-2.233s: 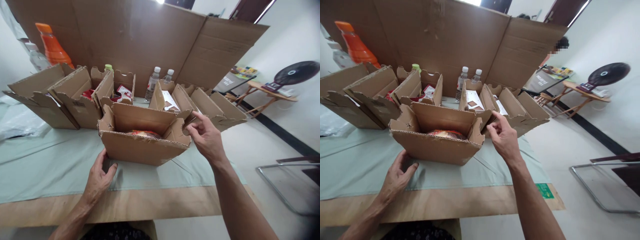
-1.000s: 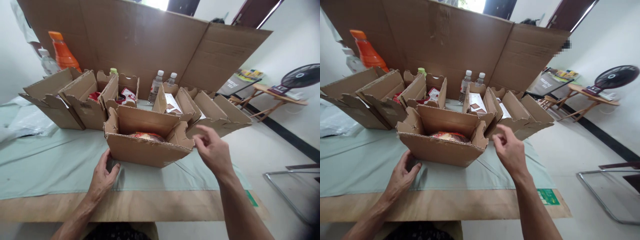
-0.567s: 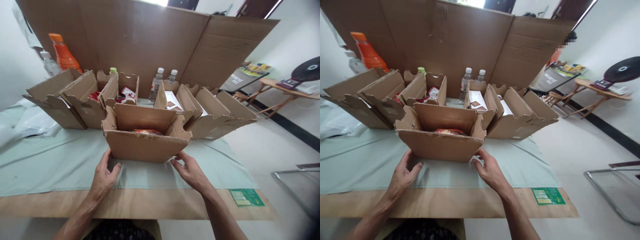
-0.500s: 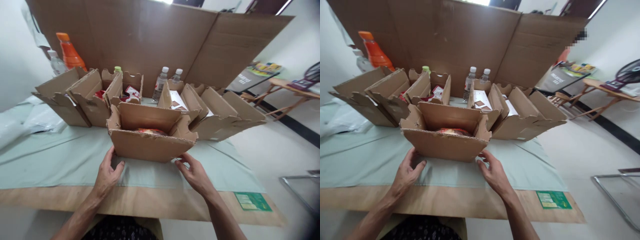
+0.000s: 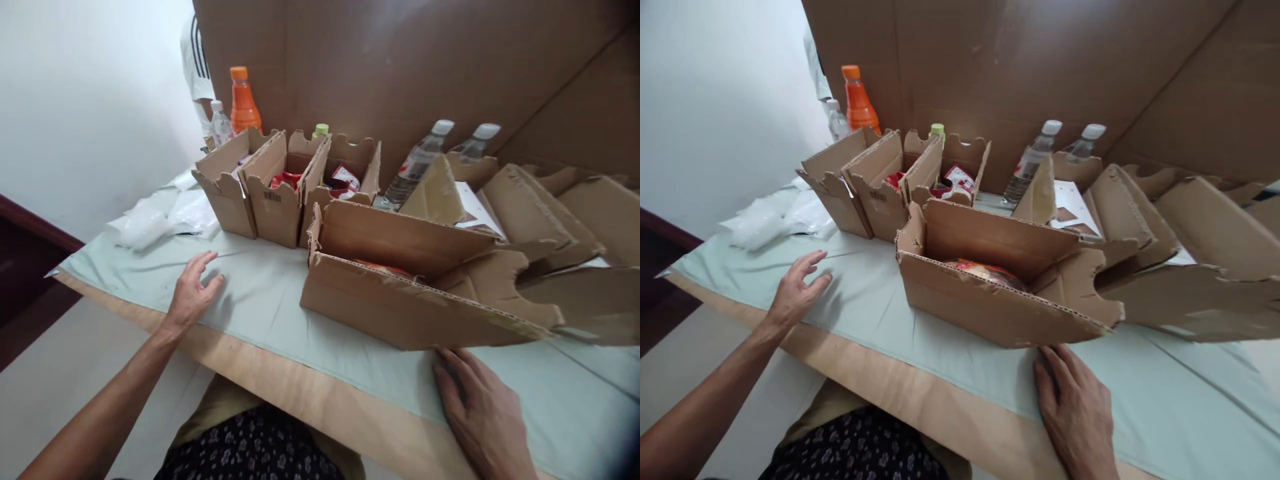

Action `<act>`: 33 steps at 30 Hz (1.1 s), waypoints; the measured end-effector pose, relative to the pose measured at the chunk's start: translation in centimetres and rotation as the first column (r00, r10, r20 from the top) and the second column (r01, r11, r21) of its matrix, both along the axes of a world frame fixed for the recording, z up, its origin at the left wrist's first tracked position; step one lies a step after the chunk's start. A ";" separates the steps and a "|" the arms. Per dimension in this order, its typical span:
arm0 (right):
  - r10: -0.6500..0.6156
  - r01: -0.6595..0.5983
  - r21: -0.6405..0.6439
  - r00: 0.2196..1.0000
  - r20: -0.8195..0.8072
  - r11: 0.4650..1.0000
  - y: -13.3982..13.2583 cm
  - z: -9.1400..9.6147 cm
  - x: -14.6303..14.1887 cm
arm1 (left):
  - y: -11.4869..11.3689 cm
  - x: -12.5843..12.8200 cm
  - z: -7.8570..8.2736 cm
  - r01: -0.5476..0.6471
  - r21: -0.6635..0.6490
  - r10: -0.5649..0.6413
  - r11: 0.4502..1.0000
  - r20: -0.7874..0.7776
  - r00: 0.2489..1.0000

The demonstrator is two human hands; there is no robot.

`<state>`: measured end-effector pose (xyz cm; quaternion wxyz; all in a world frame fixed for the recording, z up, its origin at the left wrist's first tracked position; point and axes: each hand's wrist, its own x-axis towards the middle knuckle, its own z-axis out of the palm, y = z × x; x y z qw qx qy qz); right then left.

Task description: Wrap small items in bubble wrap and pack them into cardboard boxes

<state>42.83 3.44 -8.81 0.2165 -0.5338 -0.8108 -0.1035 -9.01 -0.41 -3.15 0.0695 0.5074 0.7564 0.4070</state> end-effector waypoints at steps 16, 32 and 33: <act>0.052 -0.065 0.102 0.991 0.127 0.993 1.4 -0.2 1.0 | 1.8 -17.4 4.5 -0.419 -0.003 0.401 0.908 -0.282 0.872; -0.060 0.053 -0.121 0.996 -0.059 0.991 1.3 -0.3 0.9 | 4.1 -17.0 4.7 -0.398 0.260 0.450 0.880 -0.187 0.873; -0.058 0.052 -0.122 0.997 -0.051 0.991 1.3 -0.3 1.0 | 3.5 -16.2 4.9 -0.369 0.290 0.430 0.883 -0.183 0.884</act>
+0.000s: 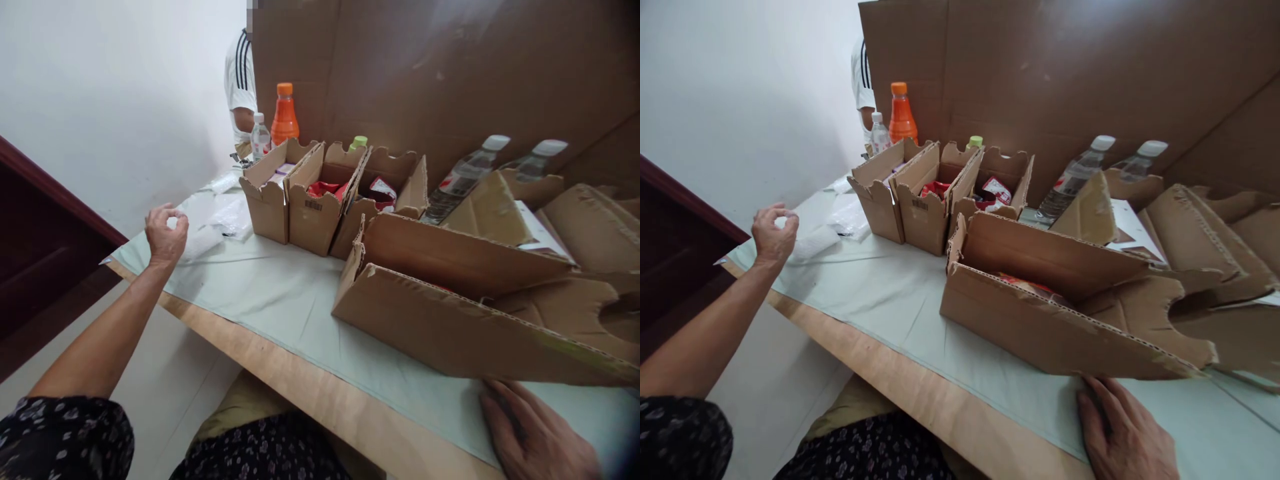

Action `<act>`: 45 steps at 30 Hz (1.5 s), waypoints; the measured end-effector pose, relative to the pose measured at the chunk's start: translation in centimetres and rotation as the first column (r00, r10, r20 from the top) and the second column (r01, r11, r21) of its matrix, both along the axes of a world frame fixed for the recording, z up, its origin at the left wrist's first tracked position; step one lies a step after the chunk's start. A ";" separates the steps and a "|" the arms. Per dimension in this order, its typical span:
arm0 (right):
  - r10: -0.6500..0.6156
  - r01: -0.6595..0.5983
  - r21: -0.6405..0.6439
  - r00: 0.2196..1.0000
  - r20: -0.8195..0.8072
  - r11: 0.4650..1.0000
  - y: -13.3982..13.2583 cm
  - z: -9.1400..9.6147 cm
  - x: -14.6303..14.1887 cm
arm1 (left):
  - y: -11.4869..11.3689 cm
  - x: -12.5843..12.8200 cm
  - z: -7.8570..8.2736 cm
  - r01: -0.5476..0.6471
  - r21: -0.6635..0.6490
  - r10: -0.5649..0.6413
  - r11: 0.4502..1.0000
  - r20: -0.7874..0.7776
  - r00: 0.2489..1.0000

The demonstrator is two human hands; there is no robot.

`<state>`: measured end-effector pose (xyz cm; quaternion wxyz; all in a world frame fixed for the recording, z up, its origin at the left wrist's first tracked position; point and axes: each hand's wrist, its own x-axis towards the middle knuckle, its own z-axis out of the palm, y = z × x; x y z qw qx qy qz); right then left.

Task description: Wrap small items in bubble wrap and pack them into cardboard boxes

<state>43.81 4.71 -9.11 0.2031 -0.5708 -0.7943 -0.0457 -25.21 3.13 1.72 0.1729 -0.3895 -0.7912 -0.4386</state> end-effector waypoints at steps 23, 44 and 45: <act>-0.170 -0.248 -0.456 0.696 -0.698 0.854 -12.2 6.5 -11.3 | -11.0 33.0 -4.9 0.865 0.021 -0.865 0.501 -0.017 0.501; -0.041 -0.179 -0.385 0.865 -0.500 0.905 -9.2 6.5 -15.6 | -8.8 24.3 -6.0 0.568 -0.335 -0.558 0.752 0.135 0.819; -0.055 -0.149 -0.371 0.871 -0.487 0.917 -8.9 6.9 -15.0 | -8.9 24.9 -6.0 0.594 -0.321 -0.577 0.738 0.158 0.801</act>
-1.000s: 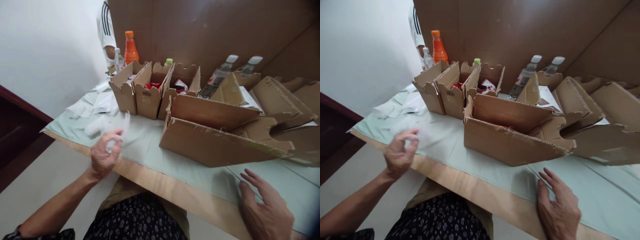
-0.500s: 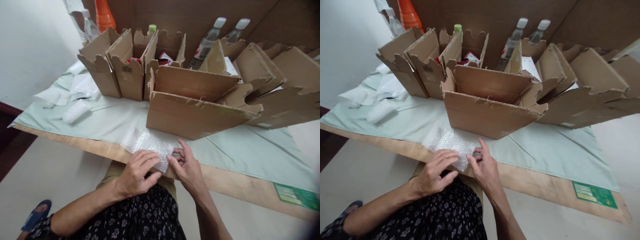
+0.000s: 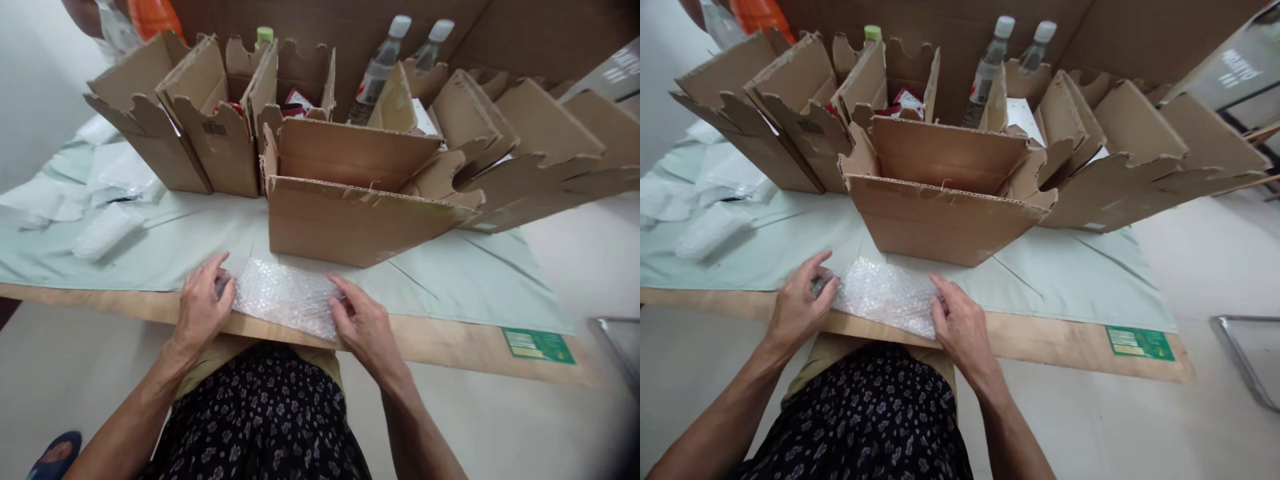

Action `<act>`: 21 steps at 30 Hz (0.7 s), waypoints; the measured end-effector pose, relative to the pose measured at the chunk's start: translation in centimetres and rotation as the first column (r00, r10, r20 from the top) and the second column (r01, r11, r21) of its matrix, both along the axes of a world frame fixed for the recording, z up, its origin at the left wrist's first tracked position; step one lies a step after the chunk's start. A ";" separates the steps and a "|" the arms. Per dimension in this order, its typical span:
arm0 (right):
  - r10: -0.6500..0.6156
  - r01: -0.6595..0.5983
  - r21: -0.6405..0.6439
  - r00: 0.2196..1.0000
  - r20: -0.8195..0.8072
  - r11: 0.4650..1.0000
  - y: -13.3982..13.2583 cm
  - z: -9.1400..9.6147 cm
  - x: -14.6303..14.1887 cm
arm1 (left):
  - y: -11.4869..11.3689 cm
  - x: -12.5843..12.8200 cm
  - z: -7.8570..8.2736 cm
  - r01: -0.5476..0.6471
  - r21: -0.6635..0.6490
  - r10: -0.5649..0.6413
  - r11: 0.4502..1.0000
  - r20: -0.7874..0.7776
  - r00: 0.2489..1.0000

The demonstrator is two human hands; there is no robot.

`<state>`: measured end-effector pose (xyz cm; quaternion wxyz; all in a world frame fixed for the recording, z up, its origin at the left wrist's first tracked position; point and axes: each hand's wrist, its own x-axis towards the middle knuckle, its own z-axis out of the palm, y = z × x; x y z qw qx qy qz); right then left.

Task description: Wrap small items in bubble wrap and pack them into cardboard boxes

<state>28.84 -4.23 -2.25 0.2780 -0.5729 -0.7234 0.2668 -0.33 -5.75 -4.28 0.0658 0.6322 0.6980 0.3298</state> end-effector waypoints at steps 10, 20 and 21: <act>-0.271 0.173 0.303 0.908 0.319 0.937 0.8 0.2 6.4 | -0.3 3.7 0.7 0.162 0.089 -0.147 0.983 -0.151 0.977; 0.287 -0.422 0.275 0.861 0.419 0.864 0.8 -1.2 -2.3 | 0.7 6.7 1.2 0.519 -0.065 -0.513 0.852 -0.297 0.805; 0.274 -0.412 0.266 0.859 0.433 0.871 0.7 -1.8 -1.5 | 0.9 6.5 0.8 0.520 -0.089 -0.521 0.850 -0.295 0.801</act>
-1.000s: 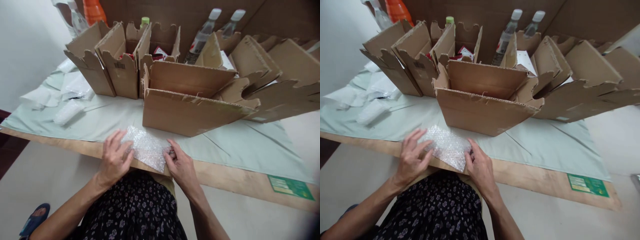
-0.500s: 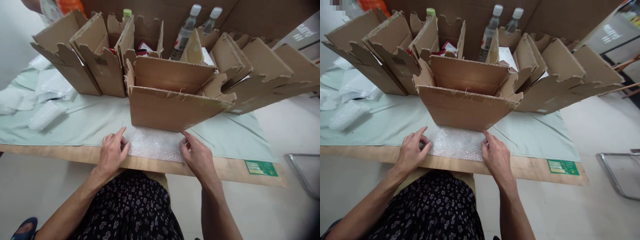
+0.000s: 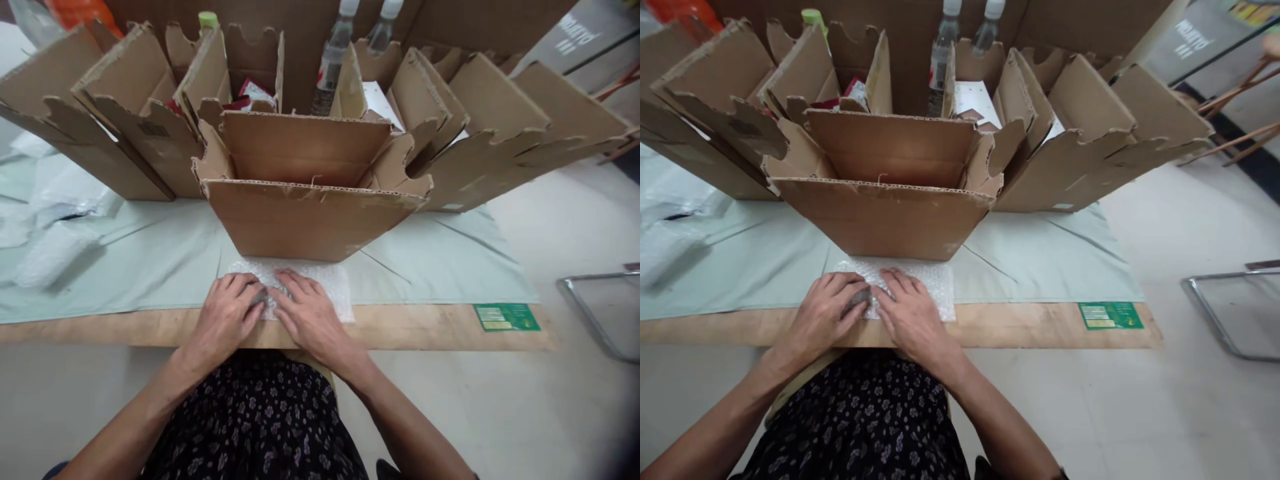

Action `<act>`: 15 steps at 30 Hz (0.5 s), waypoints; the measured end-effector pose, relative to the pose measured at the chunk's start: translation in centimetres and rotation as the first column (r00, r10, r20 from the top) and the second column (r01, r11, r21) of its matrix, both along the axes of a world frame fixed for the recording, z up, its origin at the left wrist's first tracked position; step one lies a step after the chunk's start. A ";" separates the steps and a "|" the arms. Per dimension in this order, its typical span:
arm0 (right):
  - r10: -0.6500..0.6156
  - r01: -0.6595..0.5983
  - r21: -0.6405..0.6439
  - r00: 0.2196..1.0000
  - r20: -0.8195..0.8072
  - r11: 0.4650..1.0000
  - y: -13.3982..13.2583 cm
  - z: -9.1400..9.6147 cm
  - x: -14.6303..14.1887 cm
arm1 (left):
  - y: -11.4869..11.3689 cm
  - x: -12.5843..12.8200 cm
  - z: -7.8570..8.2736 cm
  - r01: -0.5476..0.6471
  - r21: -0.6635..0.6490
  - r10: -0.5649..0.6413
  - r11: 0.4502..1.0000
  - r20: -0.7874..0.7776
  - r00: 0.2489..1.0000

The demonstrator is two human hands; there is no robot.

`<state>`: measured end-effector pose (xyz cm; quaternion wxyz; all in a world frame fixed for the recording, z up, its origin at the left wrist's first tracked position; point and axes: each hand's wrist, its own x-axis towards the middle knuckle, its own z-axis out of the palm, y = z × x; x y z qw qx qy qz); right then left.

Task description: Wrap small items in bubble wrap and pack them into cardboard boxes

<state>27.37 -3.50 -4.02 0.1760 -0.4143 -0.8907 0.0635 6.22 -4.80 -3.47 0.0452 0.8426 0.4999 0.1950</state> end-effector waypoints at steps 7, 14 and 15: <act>-0.441 0.440 0.215 0.896 -0.048 0.872 -4.5 -1.4 12.3 | 0.2 -1.7 -0.6 0.058 -0.040 -0.053 0.998 0.104 0.993; -0.184 0.185 0.126 0.983 -0.018 0.975 -4.7 0.9 11.0 | -1.9 -2.7 1.3 0.043 0.025 -0.046 0.999 0.148 0.988; -0.157 0.154 0.122 0.988 0.014 0.981 -4.2 0.8 10.7 | -2.3 -3.0 1.2 0.034 0.023 -0.036 0.999 0.118 0.992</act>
